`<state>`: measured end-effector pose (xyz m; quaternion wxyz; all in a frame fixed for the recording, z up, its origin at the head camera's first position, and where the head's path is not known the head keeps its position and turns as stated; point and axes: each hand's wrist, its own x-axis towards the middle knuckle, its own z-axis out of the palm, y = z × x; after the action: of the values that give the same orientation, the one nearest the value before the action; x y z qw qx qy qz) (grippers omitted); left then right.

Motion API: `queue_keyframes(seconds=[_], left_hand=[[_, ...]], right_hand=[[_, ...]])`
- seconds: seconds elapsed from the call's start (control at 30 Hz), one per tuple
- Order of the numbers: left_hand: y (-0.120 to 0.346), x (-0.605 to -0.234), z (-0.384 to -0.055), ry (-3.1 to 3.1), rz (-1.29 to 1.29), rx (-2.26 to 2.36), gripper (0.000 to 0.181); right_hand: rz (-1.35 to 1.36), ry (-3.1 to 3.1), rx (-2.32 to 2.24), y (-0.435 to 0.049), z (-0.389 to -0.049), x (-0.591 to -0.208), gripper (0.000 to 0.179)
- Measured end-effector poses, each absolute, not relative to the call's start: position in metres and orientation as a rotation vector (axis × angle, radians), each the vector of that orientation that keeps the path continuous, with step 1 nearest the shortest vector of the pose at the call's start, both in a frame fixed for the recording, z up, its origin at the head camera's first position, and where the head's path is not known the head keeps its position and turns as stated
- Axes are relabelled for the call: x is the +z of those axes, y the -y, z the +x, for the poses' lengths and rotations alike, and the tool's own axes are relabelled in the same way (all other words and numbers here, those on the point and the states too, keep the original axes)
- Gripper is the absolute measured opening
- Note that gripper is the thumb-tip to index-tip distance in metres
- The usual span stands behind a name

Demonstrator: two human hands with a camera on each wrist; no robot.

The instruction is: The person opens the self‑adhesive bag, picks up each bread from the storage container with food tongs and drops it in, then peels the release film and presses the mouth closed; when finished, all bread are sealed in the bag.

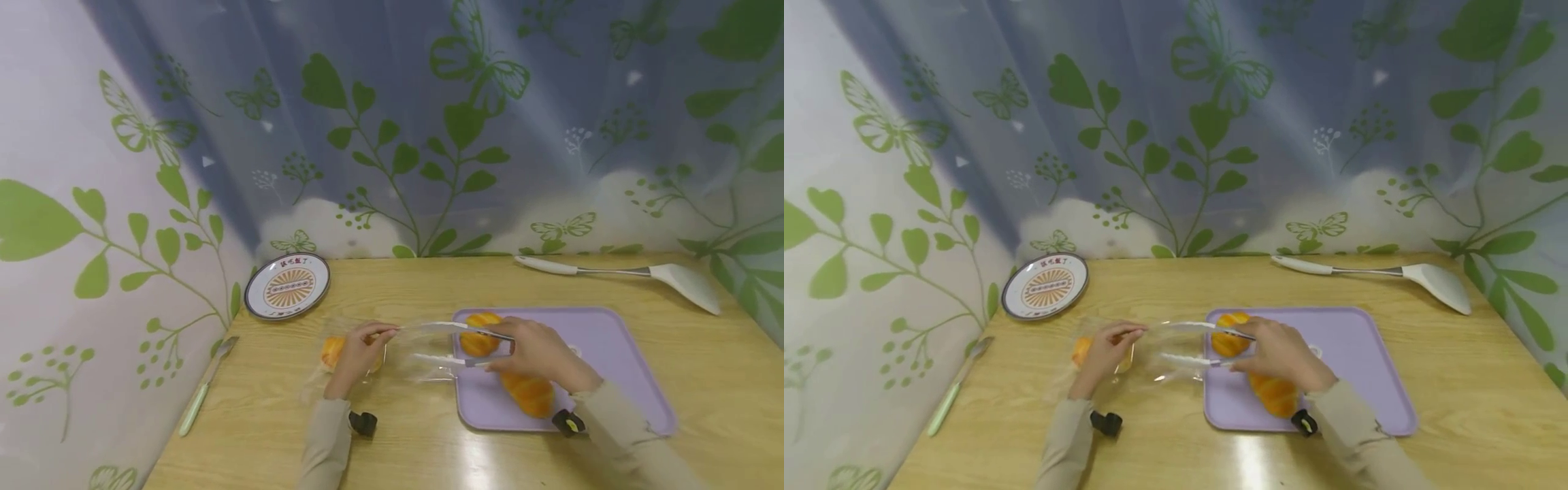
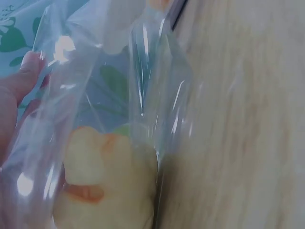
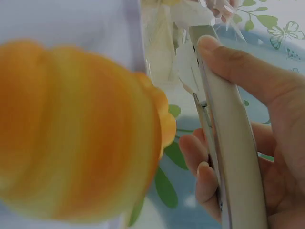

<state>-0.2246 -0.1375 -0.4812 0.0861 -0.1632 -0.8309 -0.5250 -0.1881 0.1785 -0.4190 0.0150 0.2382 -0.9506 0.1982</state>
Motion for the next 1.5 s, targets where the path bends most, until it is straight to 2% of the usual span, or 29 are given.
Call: queue_keyframes(seconds=[0.23, 0.5, 0.93, 1.3, 1.5], left_hand=[[0.145, -0.476, -0.225, 2.492, -0.528, -1.585, 0.021], [0.146, -0.479, -0.226, 2.458, -0.371, -1.668, 0.016], [0.146, -0.469, -0.22, 2.475, -0.213, -1.714, 0.016], [0.143, -0.447, -0.207, 2.46, -0.277, -1.746, 0.017], [0.149, -0.468, -0.219, 2.445, -0.272, -1.767, 0.018]], right_hand=[[0.716, 2.929, 0.613, -0.181, -0.189, -0.41, 0.071], [0.67, 2.9, 0.624, -0.194, -0.181, -0.414, 0.069], [0.443, 2.829, 0.656, -0.252, -0.149, -0.427, 0.07], [0.305, 2.882, 0.762, -0.29, -0.102, -0.447, 0.073], [0.3, 2.85, 0.787, -0.308, -0.083, -0.46, 0.068]])
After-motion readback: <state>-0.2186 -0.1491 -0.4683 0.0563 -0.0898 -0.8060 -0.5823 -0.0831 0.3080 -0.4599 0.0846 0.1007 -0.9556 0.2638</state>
